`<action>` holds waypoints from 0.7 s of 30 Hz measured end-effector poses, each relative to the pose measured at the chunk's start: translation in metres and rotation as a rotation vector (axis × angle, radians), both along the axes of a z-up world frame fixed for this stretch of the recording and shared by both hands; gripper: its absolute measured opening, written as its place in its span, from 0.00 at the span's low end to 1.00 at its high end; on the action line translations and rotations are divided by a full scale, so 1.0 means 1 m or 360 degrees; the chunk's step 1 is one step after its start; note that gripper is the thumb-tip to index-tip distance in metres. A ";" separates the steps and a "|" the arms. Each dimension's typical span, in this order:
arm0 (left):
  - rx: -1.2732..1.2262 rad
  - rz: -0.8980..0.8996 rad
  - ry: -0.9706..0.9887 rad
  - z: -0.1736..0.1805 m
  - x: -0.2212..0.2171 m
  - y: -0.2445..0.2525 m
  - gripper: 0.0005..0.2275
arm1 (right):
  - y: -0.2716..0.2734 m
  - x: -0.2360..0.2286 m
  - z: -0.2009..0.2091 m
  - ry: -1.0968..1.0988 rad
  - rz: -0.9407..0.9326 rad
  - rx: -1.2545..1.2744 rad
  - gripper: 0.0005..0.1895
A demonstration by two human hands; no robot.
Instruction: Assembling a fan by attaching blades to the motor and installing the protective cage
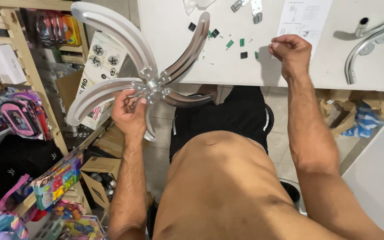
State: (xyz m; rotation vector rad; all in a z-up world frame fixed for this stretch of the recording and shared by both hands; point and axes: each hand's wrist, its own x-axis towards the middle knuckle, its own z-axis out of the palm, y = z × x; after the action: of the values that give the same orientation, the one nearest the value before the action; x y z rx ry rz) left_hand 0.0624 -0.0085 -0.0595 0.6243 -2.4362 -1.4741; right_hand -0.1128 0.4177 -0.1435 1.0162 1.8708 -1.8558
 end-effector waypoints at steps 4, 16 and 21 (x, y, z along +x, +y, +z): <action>0.0001 0.0033 0.0054 -0.004 -0.011 0.018 0.12 | -0.019 0.004 0.031 0.0138 0.0192 -0.0152 0.09; 0.0191 0.0031 -0.0072 0.027 -0.043 0.076 0.10 | -0.129 0.014 0.091 0.1106 0.1212 -0.0090 0.04; -0.0222 0.0024 0.0318 0.002 -0.043 0.084 0.09 | -0.160 0.014 0.113 0.1291 0.1100 -0.0100 0.02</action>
State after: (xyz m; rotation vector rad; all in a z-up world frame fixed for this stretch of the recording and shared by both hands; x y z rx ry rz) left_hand 0.0198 0.0754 -0.0576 0.4431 -2.3486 -1.2804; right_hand -0.0990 0.2576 -0.0303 -0.4862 2.1246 -1.9526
